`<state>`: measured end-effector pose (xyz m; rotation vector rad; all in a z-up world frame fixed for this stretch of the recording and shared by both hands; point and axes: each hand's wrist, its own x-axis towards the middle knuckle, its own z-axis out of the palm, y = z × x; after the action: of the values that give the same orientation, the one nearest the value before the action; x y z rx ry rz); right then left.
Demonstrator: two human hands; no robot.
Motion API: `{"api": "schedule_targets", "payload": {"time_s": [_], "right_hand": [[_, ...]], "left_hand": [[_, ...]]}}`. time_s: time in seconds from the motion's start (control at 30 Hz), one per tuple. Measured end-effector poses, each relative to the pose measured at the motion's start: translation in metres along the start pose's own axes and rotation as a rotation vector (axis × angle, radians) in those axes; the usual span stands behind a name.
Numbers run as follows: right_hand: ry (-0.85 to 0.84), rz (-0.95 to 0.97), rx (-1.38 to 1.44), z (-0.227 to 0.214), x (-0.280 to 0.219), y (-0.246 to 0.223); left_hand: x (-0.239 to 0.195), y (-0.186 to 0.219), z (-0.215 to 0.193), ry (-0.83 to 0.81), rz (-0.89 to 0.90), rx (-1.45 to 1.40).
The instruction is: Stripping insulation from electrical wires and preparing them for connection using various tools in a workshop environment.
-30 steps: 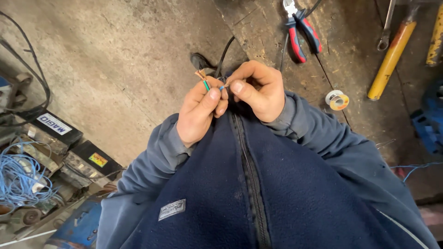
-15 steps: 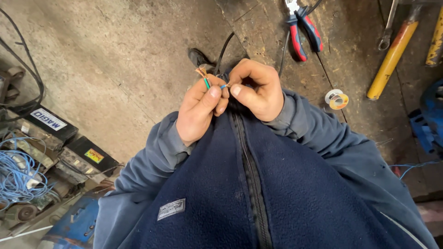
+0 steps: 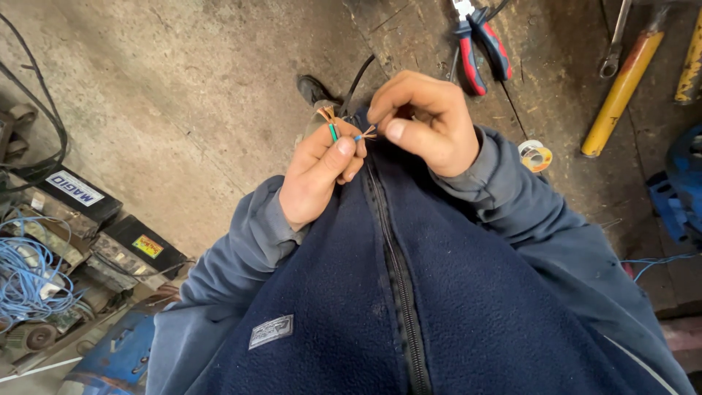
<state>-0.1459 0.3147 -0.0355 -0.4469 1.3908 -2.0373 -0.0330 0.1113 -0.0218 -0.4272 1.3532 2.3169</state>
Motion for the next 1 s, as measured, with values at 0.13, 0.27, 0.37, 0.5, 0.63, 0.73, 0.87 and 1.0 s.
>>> {"api": "schedule_targets", "payload": {"time_s": [0.13,0.27,0.37,0.5,0.63,0.73,0.87,1.0], "right_hand": [[-0.116,-0.078,-0.256,-0.003,0.007,-0.008],[-0.14,-0.103,-0.369,-0.001,0.012,-0.019],[-0.159,-0.135,-0.474,0.003,0.015,-0.028],[-0.167,-0.112,-0.552,0.006,0.016,-0.029],[-0.175,-0.144,-0.504,0.001,0.01,-0.022],[-0.105,-0.082,-0.457,0.002,0.003,-0.014],[0.01,-0.454,-0.737,0.005,0.0,0.0],[0.042,-0.789,-0.982,0.007,0.006,0.003]], "left_hand": [[0.001,0.003,0.002,-0.001,-0.002,0.012],[-0.001,0.006,0.003,-0.023,-0.024,0.102],[-0.001,0.0,-0.002,-0.038,-0.037,0.094],[-0.001,-0.003,-0.004,-0.021,-0.042,0.033],[-0.001,0.001,0.0,0.031,-0.038,-0.001],[0.0,0.002,0.0,0.056,-0.012,-0.089],[0.0,-0.004,-0.004,0.015,-0.004,-0.064],[0.002,-0.001,-0.005,0.02,0.001,-0.123]]}}
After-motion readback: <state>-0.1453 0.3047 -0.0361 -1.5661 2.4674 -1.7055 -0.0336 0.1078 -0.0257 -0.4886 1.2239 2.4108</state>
